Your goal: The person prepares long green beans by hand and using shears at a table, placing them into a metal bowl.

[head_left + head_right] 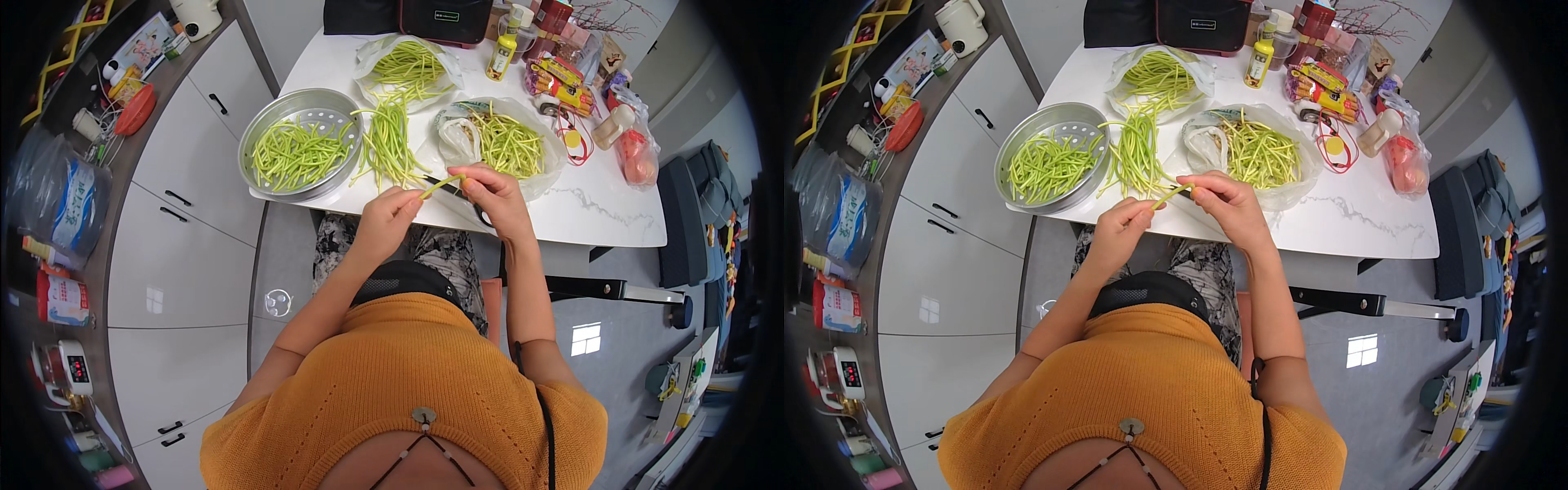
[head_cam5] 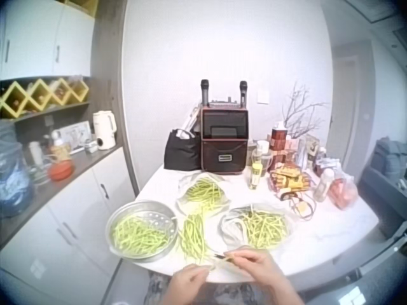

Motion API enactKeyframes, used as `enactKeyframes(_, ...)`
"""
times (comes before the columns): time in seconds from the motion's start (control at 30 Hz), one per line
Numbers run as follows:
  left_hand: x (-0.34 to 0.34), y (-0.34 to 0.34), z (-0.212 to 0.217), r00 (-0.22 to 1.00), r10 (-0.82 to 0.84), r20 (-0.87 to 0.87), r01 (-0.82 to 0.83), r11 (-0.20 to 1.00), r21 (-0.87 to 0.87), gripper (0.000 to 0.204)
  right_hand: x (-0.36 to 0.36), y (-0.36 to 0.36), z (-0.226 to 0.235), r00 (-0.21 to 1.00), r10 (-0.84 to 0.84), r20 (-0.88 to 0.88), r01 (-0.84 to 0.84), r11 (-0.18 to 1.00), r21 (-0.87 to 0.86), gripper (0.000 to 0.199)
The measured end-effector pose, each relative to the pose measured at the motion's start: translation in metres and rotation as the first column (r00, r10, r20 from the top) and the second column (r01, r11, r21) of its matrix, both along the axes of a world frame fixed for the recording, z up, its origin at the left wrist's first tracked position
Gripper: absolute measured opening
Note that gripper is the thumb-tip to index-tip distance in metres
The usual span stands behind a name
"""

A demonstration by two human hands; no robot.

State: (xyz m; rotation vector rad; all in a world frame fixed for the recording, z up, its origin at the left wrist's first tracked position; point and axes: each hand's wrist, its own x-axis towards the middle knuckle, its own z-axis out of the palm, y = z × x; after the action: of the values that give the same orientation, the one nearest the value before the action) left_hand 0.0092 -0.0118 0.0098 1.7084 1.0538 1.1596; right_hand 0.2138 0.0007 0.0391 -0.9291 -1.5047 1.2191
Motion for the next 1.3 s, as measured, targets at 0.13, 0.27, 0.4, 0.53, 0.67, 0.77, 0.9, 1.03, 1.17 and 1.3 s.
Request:
enactKeyframes(0.13,-0.007,0.007,0.004,0.997,0.066,-0.040,-0.058,0.981,0.183,0.018,0.009,-0.002,0.007,0.992,0.129,-0.014,-0.130,0.983,-0.127,0.024)
enactKeyframes(0.27,-0.009,0.013,0.005,0.997,0.063,-0.044,-0.052,0.971,0.233,0.017,0.015,-0.001,-0.006,0.946,0.270,-0.177,-0.294,0.947,-0.127,0.030)
enactKeyframes(0.4,-0.006,0.008,0.004,1.000,0.018,-0.011,-0.016,0.981,0.195,0.017,0.010,-0.001,-0.008,0.909,0.320,-0.267,-0.360,0.926,-0.114,0.035)
enactKeyframes(0.53,-0.006,0.007,0.005,0.999,0.005,-0.050,0.007,0.973,0.230,0.016,0.011,0.000,-0.002,0.857,0.371,-0.358,-0.447,0.881,-0.158,0.039)
enactKeyframes(0.67,-0.006,0.006,0.009,0.996,-0.001,-0.087,0.028,0.953,0.301,0.015,0.013,0.001,-0.002,0.888,0.358,-0.290,-0.416,0.893,-0.173,0.037)
enactKeyframes(0.77,-0.005,0.007,0.009,0.993,-0.006,-0.118,0.046,0.940,0.337,0.014,0.011,0.001,-0.002,0.907,0.374,-0.191,-0.402,0.905,-0.135,0.036)
enactKeyframes(0.9,-0.006,0.007,0.009,0.995,-0.009,-0.101,0.042,0.945,0.325,0.015,0.007,-0.005,0.007,0.888,0.401,-0.226,-0.440,0.884,-0.159,0.038)
enactKeyframes(1.03,-0.005,0.007,0.008,0.996,-0.003,-0.094,0.034,0.945,0.326,0.015,0.005,-0.005,0.005,0.872,0.425,-0.242,-0.465,0.874,-0.139,0.043)
enactKeyframes(1.17,-0.004,0.006,0.007,0.996,-0.006,-0.088,0.034,0.947,0.320,0.015,0.003,-0.008,0.006,0.885,0.399,-0.240,-0.436,0.891,-0.125,0.042)
enactKeyframes(1.3,-0.003,0.003,0.012,0.995,-0.014,-0.097,0.046,0.943,0.330,0.015,-0.001,-0.012,0.008,0.932,0.311,-0.185,-0.339,0.930,-0.142,0.041)
